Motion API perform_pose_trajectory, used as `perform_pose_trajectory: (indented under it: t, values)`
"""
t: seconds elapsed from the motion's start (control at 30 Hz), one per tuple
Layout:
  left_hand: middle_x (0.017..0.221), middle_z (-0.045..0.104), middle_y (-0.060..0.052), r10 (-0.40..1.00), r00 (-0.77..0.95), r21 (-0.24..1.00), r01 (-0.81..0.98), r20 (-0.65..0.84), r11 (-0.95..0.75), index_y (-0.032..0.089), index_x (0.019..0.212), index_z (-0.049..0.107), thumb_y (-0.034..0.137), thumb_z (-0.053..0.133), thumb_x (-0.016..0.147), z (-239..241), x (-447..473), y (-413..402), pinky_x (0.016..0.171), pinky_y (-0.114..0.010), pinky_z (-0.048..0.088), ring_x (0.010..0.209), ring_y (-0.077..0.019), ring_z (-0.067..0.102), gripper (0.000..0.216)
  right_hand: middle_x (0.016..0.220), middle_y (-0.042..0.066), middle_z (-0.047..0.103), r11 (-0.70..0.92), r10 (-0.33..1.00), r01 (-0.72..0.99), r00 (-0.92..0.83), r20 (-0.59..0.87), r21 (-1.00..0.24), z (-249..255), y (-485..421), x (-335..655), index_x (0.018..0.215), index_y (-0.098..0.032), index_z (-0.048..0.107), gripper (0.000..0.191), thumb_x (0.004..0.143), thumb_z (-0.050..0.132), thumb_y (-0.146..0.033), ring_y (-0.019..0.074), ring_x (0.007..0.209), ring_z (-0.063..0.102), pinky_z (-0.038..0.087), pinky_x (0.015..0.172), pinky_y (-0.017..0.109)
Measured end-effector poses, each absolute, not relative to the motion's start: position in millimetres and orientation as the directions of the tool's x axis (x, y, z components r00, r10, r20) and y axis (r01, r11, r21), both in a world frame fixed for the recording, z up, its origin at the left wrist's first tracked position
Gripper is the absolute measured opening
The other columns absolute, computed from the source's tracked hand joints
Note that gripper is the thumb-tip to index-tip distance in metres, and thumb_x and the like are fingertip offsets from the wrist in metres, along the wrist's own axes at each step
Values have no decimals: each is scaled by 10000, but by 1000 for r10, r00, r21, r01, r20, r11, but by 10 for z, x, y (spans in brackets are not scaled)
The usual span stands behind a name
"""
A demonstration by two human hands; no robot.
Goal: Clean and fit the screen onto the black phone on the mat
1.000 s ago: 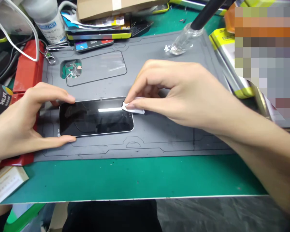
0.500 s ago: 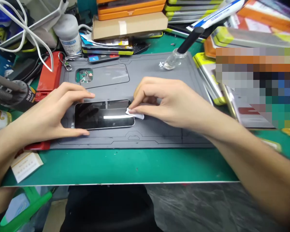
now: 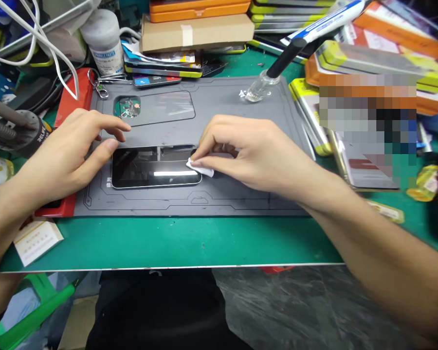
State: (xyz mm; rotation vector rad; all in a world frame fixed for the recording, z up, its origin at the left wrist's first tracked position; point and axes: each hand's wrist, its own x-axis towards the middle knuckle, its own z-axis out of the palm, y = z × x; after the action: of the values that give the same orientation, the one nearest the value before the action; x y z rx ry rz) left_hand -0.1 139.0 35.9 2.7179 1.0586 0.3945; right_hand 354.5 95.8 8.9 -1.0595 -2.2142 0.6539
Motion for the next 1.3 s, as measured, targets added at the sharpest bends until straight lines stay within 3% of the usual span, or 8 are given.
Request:
perform_pose_trajectory:
  t: [0.2,0.37,0.5,0.67,0.8,0.97,1.3]
  values:
    - [1237,755,-67,729,653,268,678,206,-684,212,1299,718,252,419,1134,345,-4,1360,1217,-519,526,1251,-298,666,344,1023,36,789,598,764,473,-581,282,-648,60,939,3519,928,-272,777,144,1067,743,-275,255,957,753,613,891,442]
    - [1218,749,-69,749,631,294,690,204,-661,212,1272,730,259,403,1111,326,12,1356,1235,-578,536,1273,-320,671,368,1043,66,754,595,804,558,-416,425,-578,-39,924,3413,928,-261,790,123,1051,785,-266,298,1031,725,608,996,546]
    - [1250,758,-71,760,621,319,693,191,-647,233,1282,733,276,414,1096,302,12,1365,1271,-605,534,1324,-330,672,372,1201,101,757,640,763,514,-512,394,-572,-45,889,3360,939,-273,812,124,1058,809,-307,341,1184,706,578,1102,628]
    - [1271,754,-78,744,640,276,693,189,-666,243,1310,729,282,398,1090,257,-4,1382,1228,-545,564,1309,-313,666,399,1447,97,733,581,812,551,-447,376,-599,-47,852,3322,922,-291,782,132,1051,797,-273,384,1420,644,513,1230,690]
    - [1279,753,-101,709,676,238,669,199,-704,235,1328,722,312,338,1123,264,9,1384,1181,-556,577,1289,-316,652,442,1411,109,762,628,770,478,-494,404,-613,-53,804,3239,937,-273,790,115,1049,801,-249,371,1396,679,535,1210,669]
    - [1292,766,-118,755,641,266,711,137,-651,226,1326,722,365,379,1136,296,43,1368,1214,-595,523,1314,-358,641,416,1419,93,774,573,815,561,-471,338,-597,2,773,3124,948,-320,817,142,1054,771,-237,420,1438,665,537,1205,741]
    - [1281,766,-87,759,633,269,713,153,-648,229,1167,683,314,406,1136,309,42,1327,1240,-506,507,1294,-299,632,292,1459,94,754,597,796,554,-496,346,-580,15,764,3136,946,-309,815,145,1052,771,-221,424,1452,658,545,1204,708]
